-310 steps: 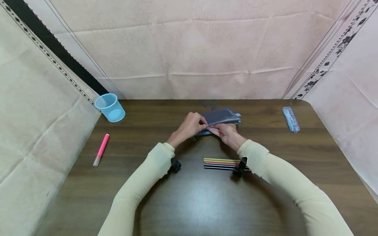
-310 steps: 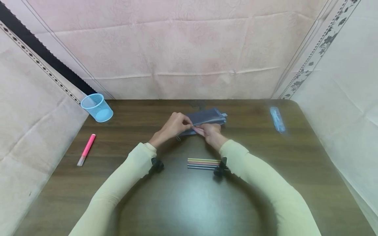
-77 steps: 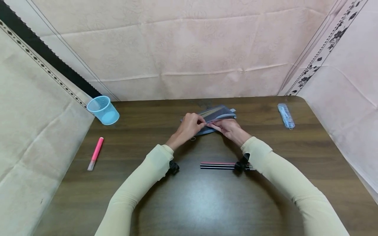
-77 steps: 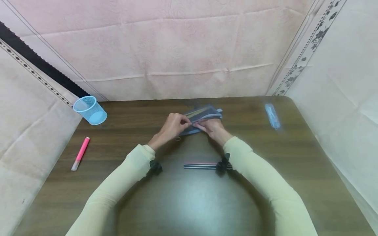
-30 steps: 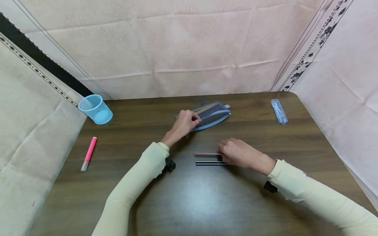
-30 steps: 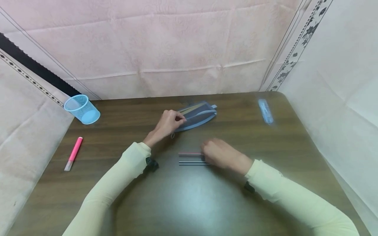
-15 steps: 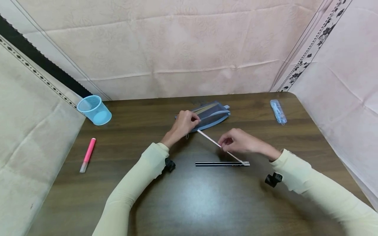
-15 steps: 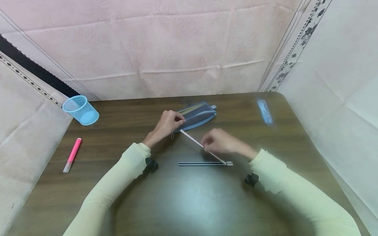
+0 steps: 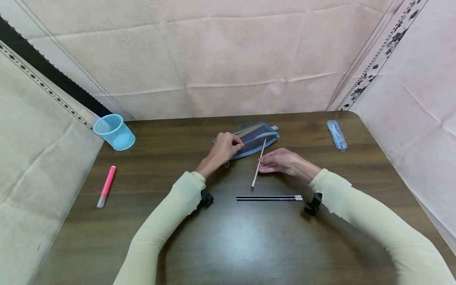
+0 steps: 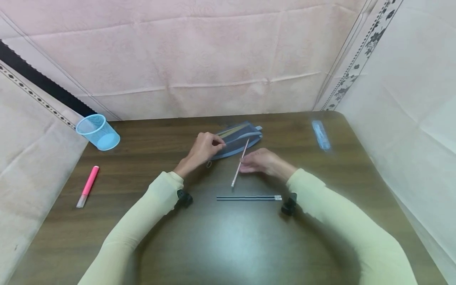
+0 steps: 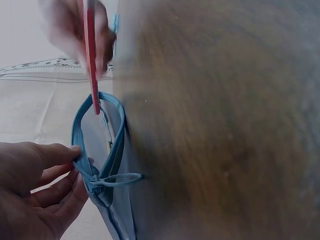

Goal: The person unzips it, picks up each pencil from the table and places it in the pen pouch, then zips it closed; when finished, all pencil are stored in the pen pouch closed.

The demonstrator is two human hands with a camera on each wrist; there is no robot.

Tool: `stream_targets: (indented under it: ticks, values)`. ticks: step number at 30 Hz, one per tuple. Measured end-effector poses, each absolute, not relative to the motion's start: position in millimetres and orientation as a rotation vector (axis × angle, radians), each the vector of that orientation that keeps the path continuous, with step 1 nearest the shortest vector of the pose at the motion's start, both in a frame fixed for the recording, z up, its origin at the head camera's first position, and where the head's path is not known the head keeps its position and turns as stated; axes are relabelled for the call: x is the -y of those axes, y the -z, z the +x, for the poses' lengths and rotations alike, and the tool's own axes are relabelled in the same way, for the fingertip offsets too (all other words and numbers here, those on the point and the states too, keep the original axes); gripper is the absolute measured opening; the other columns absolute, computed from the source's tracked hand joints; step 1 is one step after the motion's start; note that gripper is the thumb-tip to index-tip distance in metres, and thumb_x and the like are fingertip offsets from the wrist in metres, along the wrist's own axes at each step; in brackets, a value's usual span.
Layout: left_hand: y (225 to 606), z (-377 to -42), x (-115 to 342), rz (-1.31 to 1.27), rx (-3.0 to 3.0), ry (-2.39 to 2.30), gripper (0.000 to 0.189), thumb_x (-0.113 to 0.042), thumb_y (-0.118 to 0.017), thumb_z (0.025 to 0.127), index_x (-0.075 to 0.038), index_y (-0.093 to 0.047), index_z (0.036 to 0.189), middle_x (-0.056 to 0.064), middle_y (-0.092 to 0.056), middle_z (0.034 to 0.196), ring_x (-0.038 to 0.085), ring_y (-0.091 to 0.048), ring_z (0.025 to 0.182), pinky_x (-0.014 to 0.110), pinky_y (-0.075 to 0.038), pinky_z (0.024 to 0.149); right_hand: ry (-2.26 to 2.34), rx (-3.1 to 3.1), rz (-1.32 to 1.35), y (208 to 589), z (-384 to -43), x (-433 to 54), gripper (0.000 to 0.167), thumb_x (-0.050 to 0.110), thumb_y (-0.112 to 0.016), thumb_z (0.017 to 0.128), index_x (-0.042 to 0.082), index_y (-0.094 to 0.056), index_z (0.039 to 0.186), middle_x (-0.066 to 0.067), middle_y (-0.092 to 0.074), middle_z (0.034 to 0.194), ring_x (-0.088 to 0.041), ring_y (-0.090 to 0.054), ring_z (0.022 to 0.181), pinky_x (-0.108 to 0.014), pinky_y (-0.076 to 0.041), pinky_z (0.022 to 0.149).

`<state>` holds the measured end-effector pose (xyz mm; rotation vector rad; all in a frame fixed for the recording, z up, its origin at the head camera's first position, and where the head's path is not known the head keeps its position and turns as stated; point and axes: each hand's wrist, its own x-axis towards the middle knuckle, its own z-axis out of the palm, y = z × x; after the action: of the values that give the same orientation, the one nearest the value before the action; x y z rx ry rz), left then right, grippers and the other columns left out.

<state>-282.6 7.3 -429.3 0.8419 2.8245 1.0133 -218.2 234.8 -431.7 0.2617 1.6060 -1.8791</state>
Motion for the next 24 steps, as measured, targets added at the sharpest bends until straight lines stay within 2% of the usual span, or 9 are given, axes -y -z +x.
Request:
stream_targets:
  ticks: [2, 5, 8, 10, 12, 15, 20, 22, 24]
  values:
    - [428.9, -283.1, -7.3, 0.835, -2.831, -1.003, 0.016, -0.018, -0.070, 0.096, -0.008, -0.081, 0.102, 0.007, -0.079, 0.098, 0.014, -0.069, 0.080, 0.029, -0.057, 0.071, 1.960, -1.566, 0.327, 433.9, -229.4, -230.3, 0.023, -0.007, -0.051, 0.101, -0.014, -0.059, 0.121, -0.013, -0.077, 0.087, -0.019, -0.076, 0.083, -0.029, -0.060, 0.085]
    - [428.1, -282.9, -8.7, 0.833, -2.845, -0.981, 0.016, -0.019, -0.070, 0.096, -0.009, -0.081, 0.102, 0.007, -0.079, 0.099, 0.015, -0.070, 0.082, 0.029, -0.057, 0.073, 2.062, -1.519, 0.422, 436.3, -245.9, -225.5, 0.017, -0.007, -0.053, 0.100, -0.006, -0.069, 0.103, -0.014, -0.077, 0.083, -0.020, -0.077, 0.080, -0.029, -0.060, 0.085]
    - [428.0, -282.8, -10.7, 0.838, -2.852, -0.983, 0.016, -0.019, -0.070, 0.096, -0.009, -0.081, 0.101, 0.007, -0.079, 0.098, 0.015, -0.070, 0.082, 0.029, -0.056, 0.071, 2.156, -1.480, 0.509, 439.3, -260.2, -221.1, 0.015, -0.008, -0.055, 0.098, -0.006, -0.070, 0.101, -0.016, -0.077, 0.082, -0.021, -0.077, 0.079, -0.029, -0.059, 0.085]
    - [428.0, -281.8, -11.5, 0.836, -2.850, -0.987, 0.016, -0.019, -0.070, 0.096, -0.009, -0.081, 0.100, 0.006, -0.079, 0.097, 0.015, -0.070, 0.080, 0.028, -0.056, 0.070, 2.217, -1.435, 0.556, 441.6, -266.8, -217.8, 0.020, -0.009, -0.056, 0.098, -0.008, -0.068, 0.113, -0.017, -0.077, 0.083, -0.023, -0.077, 0.080, -0.030, -0.059, 0.086]
    - [429.0, -281.3, -12.3, 0.830, -2.848, -0.992, 0.015, -0.019, -0.070, 0.096, -0.008, -0.081, 0.099, 0.006, -0.079, 0.096, 0.014, -0.070, 0.079, 0.028, -0.056, 0.070, 2.271, -1.392, 0.605, 443.8, -271.4, -213.2, 0.032, -0.011, -0.055, 0.097, -0.009, -0.061, 0.128, -0.018, -0.077, 0.085, -0.024, -0.077, 0.081, -0.031, -0.059, 0.088]
    - [429.1, -280.5, -13.6, 0.824, -2.851, -0.992, 0.015, -0.019, -0.071, 0.096, -0.009, -0.081, 0.099, 0.006, -0.079, 0.096, 0.014, -0.070, 0.079, 0.028, -0.056, 0.070, 2.316, -1.390, 0.670, 446.2, -276.0, -205.5, 0.048, -0.014, -0.056, 0.095, -0.009, -0.049, 0.142, -0.022, -0.076, 0.098, -0.023, -0.077, 0.078, -0.030, -0.059, 0.087]
    - [426.8, -280.6, -15.6, 0.825, -2.856, -0.998, 0.015, -0.018, -0.071, 0.095, -0.008, -0.081, 0.100, 0.007, -0.079, 0.098, 0.015, -0.071, 0.080, 0.029, -0.058, 0.072, 2.338, -1.486, 0.777, 448.2, -281.0, -193.3, 0.050, -0.017, -0.056, 0.092, -0.008, -0.051, 0.141, -0.027, -0.061, 0.132, -0.018, -0.075, 0.068, -0.027, -0.060, 0.079]
    - [426.3, -281.4, -15.8, 0.827, -2.858, -0.992, 0.015, -0.018, -0.071, 0.095, -0.008, -0.081, 0.100, 0.007, -0.079, 0.098, 0.015, -0.071, 0.080, 0.029, -0.058, 0.072, 2.347, -1.508, 0.788, 448.7, -282.3, -189.4, 0.048, -0.018, -0.055, 0.093, -0.009, -0.052, 0.140, -0.026, -0.061, 0.132, -0.017, -0.074, 0.065, -0.026, -0.061, 0.077]
    - [426.0, -282.5, -16.0, 0.830, -2.858, -0.987, 0.014, -0.017, -0.071, 0.095, -0.008, -0.081, 0.100, 0.007, -0.079, 0.098, 0.016, -0.072, 0.081, 0.029, -0.058, 0.072, 2.354, -1.513, 0.786, 449.0, -283.1, -186.5, 0.047, -0.018, -0.054, 0.093, -0.010, -0.052, 0.140, -0.024, -0.070, 0.117, -0.016, -0.073, 0.064, -0.025, -0.060, 0.076]
